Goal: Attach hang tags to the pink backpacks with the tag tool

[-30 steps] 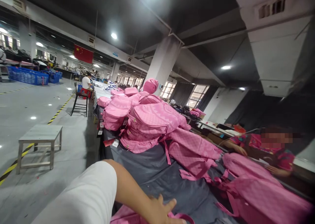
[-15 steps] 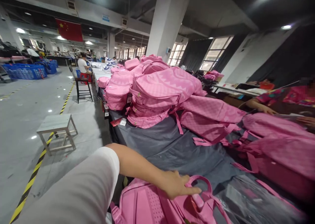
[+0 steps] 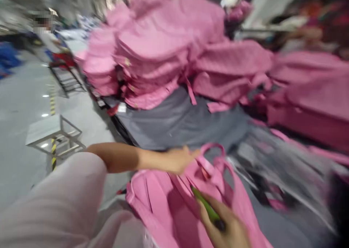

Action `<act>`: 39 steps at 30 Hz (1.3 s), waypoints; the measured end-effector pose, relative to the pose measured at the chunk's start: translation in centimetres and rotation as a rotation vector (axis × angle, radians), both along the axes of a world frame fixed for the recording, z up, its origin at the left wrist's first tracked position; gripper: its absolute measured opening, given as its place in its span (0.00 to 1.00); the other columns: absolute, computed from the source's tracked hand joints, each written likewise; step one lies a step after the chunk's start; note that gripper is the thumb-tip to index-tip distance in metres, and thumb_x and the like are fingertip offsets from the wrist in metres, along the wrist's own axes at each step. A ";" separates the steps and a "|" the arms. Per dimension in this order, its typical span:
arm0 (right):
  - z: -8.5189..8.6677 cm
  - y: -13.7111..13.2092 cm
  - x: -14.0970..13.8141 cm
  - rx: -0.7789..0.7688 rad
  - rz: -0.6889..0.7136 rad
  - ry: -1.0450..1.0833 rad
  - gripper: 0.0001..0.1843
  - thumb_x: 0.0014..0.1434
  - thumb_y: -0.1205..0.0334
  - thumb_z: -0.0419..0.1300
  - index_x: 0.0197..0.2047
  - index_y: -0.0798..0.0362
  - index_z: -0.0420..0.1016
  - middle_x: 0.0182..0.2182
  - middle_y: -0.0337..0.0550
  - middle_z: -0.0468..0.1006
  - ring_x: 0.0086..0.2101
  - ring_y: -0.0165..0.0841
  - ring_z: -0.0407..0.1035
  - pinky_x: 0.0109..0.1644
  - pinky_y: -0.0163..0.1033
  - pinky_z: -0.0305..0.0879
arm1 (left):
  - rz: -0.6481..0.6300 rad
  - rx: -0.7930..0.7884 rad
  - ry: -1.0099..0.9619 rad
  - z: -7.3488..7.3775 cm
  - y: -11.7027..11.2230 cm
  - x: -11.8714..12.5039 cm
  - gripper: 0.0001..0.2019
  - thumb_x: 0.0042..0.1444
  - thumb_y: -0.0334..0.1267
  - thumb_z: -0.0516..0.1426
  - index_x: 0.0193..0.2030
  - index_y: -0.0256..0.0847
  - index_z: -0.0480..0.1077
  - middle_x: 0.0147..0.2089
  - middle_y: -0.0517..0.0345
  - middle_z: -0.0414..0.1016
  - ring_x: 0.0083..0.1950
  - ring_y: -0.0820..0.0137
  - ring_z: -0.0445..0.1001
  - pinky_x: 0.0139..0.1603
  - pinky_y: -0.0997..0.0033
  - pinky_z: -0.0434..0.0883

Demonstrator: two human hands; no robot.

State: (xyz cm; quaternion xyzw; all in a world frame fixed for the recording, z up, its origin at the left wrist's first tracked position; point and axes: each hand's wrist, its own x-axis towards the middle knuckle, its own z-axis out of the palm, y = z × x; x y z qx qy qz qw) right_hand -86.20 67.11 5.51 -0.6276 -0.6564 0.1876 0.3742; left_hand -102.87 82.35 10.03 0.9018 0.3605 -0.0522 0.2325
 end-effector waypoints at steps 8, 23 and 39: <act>1.9 -0.4 -0.5 -0.091 -0.088 -0.075 0.16 0.64 0.56 0.59 0.51 0.52 0.81 0.41 0.44 0.85 0.39 0.39 0.79 0.46 0.48 0.75 | -0.017 0.022 0.139 0.2 1.3 1.0 0.47 0.57 0.32 0.61 0.75 0.47 0.35 0.65 0.41 0.59 0.55 0.57 0.77 0.52 0.62 0.73; 0.4 1.4 -3.7 -0.014 -0.162 0.090 0.14 0.63 0.59 0.62 0.50 0.51 0.80 0.44 0.43 0.85 0.43 0.38 0.80 0.50 0.47 0.70 | -0.040 -0.003 0.288 1.3 1.5 1.9 0.49 0.59 0.34 0.59 0.76 0.47 0.29 0.67 0.40 0.55 0.51 0.59 0.78 0.49 0.63 0.74; 1.1 1.6 -4.4 -0.075 -0.234 0.047 0.13 0.63 0.56 0.61 0.48 0.50 0.81 0.43 0.44 0.86 0.43 0.40 0.80 0.53 0.48 0.69 | -0.044 0.031 0.272 0.8 1.4 1.8 0.48 0.59 0.30 0.59 0.76 0.45 0.30 0.66 0.39 0.56 0.52 0.58 0.78 0.50 0.63 0.74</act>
